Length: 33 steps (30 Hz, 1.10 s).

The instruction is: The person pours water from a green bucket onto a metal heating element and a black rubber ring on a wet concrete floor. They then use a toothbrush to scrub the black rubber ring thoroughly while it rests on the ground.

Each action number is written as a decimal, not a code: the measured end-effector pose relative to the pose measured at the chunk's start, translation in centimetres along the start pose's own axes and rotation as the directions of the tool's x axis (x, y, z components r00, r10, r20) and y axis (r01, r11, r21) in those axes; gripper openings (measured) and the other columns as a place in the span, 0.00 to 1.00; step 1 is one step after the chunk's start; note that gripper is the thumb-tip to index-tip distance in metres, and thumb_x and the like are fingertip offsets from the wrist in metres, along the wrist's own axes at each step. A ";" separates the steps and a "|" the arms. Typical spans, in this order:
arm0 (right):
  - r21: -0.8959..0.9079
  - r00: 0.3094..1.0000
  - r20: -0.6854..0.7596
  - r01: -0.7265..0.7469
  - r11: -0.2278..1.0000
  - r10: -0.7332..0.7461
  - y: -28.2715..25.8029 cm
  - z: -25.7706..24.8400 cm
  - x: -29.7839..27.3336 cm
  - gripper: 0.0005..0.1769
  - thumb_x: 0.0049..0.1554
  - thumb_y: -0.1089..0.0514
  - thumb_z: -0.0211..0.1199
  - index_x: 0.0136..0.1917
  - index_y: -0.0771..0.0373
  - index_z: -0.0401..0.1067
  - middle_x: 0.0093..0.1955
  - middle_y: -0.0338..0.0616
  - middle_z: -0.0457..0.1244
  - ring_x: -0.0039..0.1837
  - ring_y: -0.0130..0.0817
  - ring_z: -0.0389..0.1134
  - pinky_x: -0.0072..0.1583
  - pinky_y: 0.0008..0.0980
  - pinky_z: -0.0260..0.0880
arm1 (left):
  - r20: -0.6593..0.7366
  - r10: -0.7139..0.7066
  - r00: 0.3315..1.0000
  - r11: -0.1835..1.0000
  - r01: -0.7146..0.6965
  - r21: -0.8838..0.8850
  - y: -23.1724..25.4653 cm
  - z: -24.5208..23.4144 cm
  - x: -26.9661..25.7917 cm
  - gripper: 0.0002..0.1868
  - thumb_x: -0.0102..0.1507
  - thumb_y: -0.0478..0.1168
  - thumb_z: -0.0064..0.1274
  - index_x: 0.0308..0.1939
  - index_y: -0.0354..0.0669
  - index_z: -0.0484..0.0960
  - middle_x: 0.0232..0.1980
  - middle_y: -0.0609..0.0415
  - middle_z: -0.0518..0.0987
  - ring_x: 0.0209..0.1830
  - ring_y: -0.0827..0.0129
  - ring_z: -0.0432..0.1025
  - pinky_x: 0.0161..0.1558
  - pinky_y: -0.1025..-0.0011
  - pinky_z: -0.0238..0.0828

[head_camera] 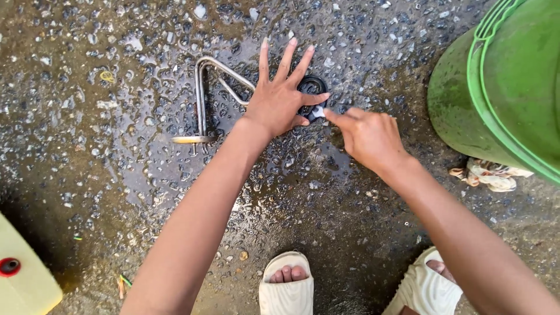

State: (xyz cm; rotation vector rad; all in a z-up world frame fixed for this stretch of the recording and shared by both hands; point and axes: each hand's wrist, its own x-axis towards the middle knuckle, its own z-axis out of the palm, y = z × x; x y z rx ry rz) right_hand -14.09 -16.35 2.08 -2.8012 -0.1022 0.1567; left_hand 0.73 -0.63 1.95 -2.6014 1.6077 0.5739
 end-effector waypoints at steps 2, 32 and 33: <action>0.068 0.998 0.007 -0.068 0.995 0.068 -0.7 -0.4 0.3 0.33 0.52 0.79 0.48 0.64 0.61 0.78 0.34 0.43 0.66 0.22 0.32 0.58 0.21 0.31 0.72 | 0.022 -0.017 1.000 1.000 0.017 -0.005 0.0 0.0 -0.2 0.36 0.56 0.61 0.57 0.69 0.83 0.66 0.83 0.44 0.31 0.80 0.41 0.19 0.69 0.28 0.10; -0.060 0.997 -0.003 -0.076 0.995 0.076 -2.0 -0.4 -0.3 0.33 0.51 0.78 0.48 0.66 0.61 0.74 0.54 0.66 0.70 0.19 0.34 0.62 0.17 0.29 0.71 | -0.026 0.035 0.999 0.993 -0.032 0.112 -0.5 1.1 0.1 0.38 0.55 0.67 0.52 0.71 0.87 0.62 0.83 0.44 0.37 0.80 0.40 0.23 0.69 0.26 0.15; -0.007 0.997 -0.009 -0.073 0.997 0.073 -1.3 -0.4 -0.5 0.32 0.52 0.78 0.48 0.65 0.61 0.75 0.44 0.54 0.68 0.21 0.34 0.62 0.20 0.30 0.72 | -0.030 0.044 0.999 0.990 -0.039 0.133 -0.6 1.1 0.2 0.38 0.55 0.68 0.51 0.71 0.87 0.62 0.83 0.44 0.38 0.80 0.40 0.24 0.69 0.26 0.16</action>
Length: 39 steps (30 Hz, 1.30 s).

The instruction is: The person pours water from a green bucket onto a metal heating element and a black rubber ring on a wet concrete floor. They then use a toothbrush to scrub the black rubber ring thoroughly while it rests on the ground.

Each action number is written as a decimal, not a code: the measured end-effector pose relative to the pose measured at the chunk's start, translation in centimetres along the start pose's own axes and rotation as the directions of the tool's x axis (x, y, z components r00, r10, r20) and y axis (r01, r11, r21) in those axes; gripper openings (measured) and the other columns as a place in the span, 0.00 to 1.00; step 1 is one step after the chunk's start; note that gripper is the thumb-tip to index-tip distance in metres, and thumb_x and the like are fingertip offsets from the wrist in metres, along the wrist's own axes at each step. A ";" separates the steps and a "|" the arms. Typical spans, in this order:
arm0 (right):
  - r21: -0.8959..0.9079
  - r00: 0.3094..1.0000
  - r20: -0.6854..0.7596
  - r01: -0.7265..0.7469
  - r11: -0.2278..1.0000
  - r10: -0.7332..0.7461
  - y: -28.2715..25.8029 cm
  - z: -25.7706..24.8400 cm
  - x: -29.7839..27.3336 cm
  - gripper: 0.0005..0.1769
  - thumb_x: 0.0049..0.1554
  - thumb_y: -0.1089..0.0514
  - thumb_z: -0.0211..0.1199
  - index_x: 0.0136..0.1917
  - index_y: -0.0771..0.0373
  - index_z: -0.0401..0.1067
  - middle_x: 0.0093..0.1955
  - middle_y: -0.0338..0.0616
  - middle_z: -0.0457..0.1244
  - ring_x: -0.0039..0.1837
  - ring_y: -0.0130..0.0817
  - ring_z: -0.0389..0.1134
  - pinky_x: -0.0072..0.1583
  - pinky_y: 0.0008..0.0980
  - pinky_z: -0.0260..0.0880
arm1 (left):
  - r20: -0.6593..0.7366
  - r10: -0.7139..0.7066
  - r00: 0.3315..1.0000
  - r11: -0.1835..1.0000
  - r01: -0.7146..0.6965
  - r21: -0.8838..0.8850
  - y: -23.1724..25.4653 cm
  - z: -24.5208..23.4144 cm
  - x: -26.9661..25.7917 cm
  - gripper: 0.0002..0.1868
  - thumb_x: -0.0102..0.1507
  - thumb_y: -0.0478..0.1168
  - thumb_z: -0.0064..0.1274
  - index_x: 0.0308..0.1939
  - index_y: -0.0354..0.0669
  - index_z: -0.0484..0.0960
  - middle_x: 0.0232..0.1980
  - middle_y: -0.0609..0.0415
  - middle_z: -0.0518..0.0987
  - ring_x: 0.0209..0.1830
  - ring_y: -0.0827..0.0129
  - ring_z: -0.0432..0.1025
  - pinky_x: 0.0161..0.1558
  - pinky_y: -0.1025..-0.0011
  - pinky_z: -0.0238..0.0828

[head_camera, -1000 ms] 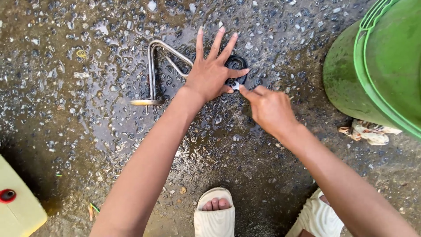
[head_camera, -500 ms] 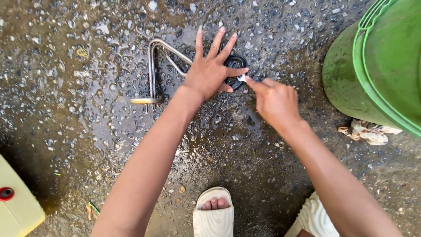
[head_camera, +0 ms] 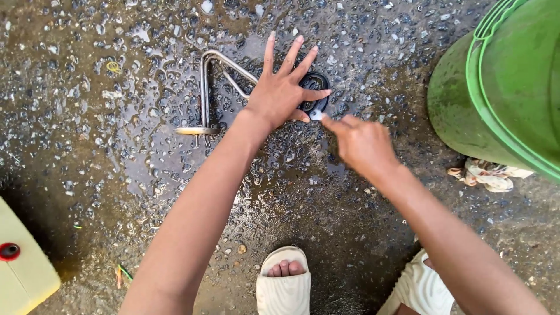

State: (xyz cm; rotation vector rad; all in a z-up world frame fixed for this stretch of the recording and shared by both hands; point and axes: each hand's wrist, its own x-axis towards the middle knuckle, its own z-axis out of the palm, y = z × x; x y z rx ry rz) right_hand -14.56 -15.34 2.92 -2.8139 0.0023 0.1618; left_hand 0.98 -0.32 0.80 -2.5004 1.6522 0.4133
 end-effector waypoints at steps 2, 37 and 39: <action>0.053 1.000 -0.010 0.007 0.999 -0.007 0.4 0.5 -0.1 0.31 0.54 0.78 0.49 0.65 0.60 0.76 0.34 0.42 0.66 0.24 0.34 0.62 0.22 0.30 0.73 | -0.007 0.005 1.000 1.000 -0.005 0.024 -0.1 -0.1 0.3 0.38 0.55 0.69 0.50 0.71 0.87 0.62 0.84 0.44 0.39 0.81 0.39 0.24 0.69 0.25 0.16; 0.499 0.917 -0.141 -0.259 0.827 0.373 -2.5 -0.5 -7.9 0.18 0.60 0.68 0.58 0.62 0.58 0.79 0.36 0.51 0.70 0.33 0.37 0.66 0.35 0.31 0.65 | -0.525 -0.216 0.823 0.976 0.205 -0.080 2.4 6.5 -1.3 0.43 0.59 0.80 0.44 0.66 0.59 0.72 0.46 0.48 0.66 0.39 0.56 0.68 0.43 0.57 0.62; 0.505 0.910 -0.129 -0.282 0.816 0.394 -3.1 -1.2 -8.2 0.19 0.60 0.69 0.58 0.62 0.59 0.78 0.36 0.52 0.70 0.31 0.37 0.65 0.34 0.31 0.63 | -0.454 -0.264 0.851 0.964 0.232 -0.127 3.5 5.5 -1.9 0.44 0.61 0.79 0.43 0.69 0.57 0.70 0.53 0.43 0.67 0.42 0.55 0.69 0.43 0.58 0.63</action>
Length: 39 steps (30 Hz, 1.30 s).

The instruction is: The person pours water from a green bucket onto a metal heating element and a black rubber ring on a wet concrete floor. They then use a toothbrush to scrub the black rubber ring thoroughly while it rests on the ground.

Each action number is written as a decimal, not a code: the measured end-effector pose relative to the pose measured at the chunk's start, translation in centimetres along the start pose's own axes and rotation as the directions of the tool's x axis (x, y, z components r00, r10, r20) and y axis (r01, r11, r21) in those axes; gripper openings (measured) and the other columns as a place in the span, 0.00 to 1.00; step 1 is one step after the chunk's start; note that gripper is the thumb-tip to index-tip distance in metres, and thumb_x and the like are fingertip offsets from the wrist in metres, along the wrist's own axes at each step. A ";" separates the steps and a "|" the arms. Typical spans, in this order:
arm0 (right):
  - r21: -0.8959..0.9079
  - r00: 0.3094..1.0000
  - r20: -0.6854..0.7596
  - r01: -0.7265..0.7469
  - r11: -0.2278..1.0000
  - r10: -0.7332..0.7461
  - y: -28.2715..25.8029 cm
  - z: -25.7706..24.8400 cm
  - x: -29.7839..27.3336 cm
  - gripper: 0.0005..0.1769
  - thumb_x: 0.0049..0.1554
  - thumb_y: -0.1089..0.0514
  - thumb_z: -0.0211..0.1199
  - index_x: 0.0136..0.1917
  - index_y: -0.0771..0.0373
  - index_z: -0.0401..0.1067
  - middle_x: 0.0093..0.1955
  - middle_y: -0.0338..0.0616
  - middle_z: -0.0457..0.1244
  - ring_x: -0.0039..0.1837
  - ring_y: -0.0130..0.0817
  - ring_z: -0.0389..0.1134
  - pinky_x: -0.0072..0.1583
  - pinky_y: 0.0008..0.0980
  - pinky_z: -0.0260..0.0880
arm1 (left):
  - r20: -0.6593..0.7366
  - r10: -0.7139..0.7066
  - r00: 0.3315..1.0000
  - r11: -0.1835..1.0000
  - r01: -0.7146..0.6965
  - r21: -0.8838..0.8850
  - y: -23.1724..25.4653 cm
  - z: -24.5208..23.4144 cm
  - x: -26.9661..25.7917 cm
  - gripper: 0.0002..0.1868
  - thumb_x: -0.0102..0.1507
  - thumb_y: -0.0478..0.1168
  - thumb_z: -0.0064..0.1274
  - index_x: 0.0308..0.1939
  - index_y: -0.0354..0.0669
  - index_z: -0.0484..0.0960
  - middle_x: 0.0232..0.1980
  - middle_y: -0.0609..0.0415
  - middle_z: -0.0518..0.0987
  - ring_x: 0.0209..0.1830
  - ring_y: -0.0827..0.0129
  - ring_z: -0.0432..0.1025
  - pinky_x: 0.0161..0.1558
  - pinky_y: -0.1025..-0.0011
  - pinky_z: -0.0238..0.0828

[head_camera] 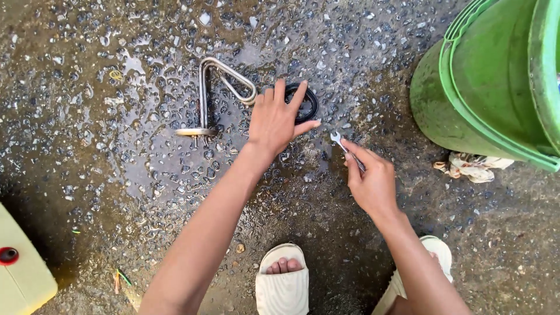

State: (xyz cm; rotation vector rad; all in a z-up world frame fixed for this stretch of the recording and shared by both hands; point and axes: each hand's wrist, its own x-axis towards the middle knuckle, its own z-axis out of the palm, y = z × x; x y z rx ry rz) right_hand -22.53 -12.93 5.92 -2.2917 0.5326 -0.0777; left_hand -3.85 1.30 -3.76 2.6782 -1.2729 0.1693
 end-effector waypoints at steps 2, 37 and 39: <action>0.004 1.000 0.005 -0.031 1.000 0.031 -0.3 -0.3 -0.4 0.19 0.60 0.69 0.58 0.62 0.59 0.78 0.36 0.53 0.70 0.30 0.36 0.64 0.32 0.30 0.62 | 0.084 -0.048 0.995 0.998 0.051 -0.028 0.9 -1.6 -0.4 0.45 0.62 0.78 0.42 0.73 0.55 0.68 0.61 0.38 0.68 0.44 0.53 0.71 0.43 0.59 0.64; -0.396 0.953 0.227 0.277 0.875 -0.199 0.1 4.1 8.1 0.30 0.56 0.79 0.46 0.66 0.65 0.74 0.33 0.41 0.60 0.22 0.35 0.59 0.23 0.38 0.76 | 0.220 0.223 0.950 0.900 -0.114 -0.420 -3.8 -2.3 1.9 0.29 0.60 0.57 0.60 0.66 0.70 0.79 0.80 0.38 0.34 0.79 0.37 0.24 0.77 0.39 0.27; -0.358 0.945 0.262 0.284 0.890 -0.196 -0.6 3.8 8.0 0.29 0.57 0.78 0.47 0.66 0.63 0.75 0.34 0.44 0.64 0.21 0.33 0.58 0.20 0.32 0.69 | 0.255 0.214 0.943 0.902 -0.091 -0.421 -3.8 -3.3 1.9 0.30 0.59 0.57 0.61 0.66 0.69 0.78 0.80 0.39 0.34 0.79 0.39 0.24 0.77 0.40 0.26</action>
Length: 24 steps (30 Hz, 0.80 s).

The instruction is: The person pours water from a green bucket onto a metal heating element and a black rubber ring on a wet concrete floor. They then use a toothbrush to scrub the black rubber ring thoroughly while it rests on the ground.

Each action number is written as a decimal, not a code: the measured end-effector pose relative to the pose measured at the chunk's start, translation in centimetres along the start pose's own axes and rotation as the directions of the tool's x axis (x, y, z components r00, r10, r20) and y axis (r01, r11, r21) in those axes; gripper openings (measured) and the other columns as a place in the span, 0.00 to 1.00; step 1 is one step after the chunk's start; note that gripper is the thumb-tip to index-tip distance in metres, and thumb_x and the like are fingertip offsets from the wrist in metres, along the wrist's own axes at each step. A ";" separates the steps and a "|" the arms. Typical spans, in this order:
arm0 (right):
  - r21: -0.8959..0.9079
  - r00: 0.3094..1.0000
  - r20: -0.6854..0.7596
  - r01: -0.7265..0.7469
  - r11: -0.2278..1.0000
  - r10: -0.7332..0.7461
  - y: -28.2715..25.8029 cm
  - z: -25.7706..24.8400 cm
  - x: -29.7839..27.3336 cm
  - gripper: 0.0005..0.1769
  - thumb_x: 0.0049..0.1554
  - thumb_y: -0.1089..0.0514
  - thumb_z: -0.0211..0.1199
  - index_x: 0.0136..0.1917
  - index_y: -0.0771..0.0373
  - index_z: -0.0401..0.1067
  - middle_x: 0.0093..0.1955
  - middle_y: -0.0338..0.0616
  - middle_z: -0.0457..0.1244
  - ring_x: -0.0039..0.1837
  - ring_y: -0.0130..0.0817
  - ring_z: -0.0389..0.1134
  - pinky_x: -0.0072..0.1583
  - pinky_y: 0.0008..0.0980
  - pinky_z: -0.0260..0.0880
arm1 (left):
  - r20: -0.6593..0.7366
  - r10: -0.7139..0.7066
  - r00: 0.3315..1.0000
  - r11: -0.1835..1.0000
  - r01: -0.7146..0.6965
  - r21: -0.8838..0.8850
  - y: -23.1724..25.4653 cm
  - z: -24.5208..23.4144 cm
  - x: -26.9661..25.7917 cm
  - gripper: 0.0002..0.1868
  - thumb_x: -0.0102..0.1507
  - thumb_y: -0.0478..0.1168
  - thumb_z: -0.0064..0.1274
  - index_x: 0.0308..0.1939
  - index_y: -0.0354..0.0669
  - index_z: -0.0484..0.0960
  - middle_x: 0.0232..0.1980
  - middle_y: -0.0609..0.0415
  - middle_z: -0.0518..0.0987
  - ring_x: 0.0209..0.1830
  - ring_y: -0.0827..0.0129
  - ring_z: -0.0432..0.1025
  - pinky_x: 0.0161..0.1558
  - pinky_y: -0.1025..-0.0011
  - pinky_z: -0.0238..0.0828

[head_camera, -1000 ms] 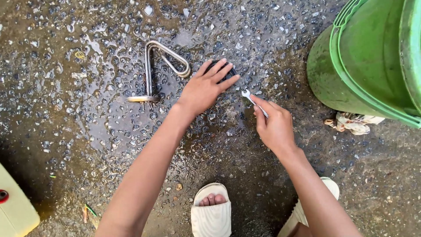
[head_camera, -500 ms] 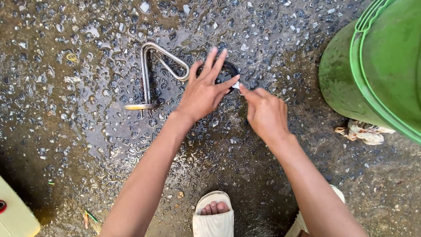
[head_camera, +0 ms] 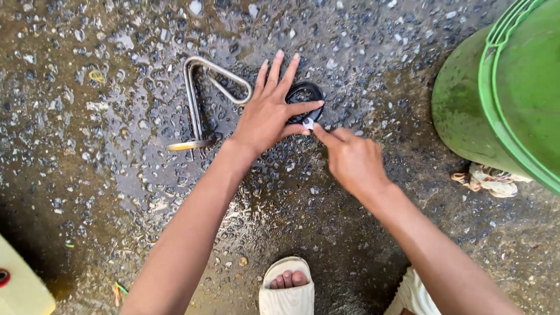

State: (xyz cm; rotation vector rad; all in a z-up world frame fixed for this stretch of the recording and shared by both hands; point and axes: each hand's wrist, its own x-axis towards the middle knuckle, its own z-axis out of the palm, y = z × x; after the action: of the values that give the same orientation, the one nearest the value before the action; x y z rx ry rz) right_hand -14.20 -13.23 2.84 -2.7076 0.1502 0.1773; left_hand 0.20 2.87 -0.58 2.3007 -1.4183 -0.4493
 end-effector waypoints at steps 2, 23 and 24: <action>0.033 0.999 0.034 0.010 0.999 -0.011 0.0 -0.1 -0.2 0.28 0.58 0.77 0.48 0.65 0.61 0.75 0.35 0.46 0.68 0.20 0.31 0.57 0.18 0.26 0.62 | 0.026 -0.017 1.000 1.000 0.018 -0.010 0.2 0.1 0.5 0.32 0.57 0.56 0.62 0.67 0.68 0.77 0.80 0.40 0.33 0.79 0.41 0.23 0.77 0.41 0.24; -0.133 0.999 -0.040 0.010 0.991 -0.015 -0.1 2.3 -1.0 0.29 0.56 0.74 0.52 0.68 0.60 0.73 0.40 0.48 0.67 0.28 0.51 0.69 0.32 0.58 0.77 | -0.014 -0.013 1.000 0.995 0.015 0.104 0.6 0.9 0.7 0.33 0.55 0.54 0.63 0.65 0.69 0.78 0.81 0.38 0.37 0.80 0.39 0.28 0.77 0.41 0.29; -0.055 0.997 -0.050 -0.062 0.997 0.059 -0.4 1.4 -0.6 0.28 0.56 0.76 0.51 0.66 0.64 0.74 0.36 0.45 0.65 0.26 0.43 0.64 0.29 0.48 0.77 | 0.010 -0.037 0.999 0.994 0.036 0.099 0.7 0.8 0.7 0.33 0.55 0.56 0.62 0.65 0.70 0.77 0.81 0.38 0.37 0.80 0.39 0.27 0.77 0.42 0.27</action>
State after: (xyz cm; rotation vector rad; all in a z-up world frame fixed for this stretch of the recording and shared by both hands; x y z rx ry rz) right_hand -14.92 -12.20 1.80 -2.7670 0.2455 0.1357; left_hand -0.42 1.82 -0.95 2.4094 -1.4362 -0.4131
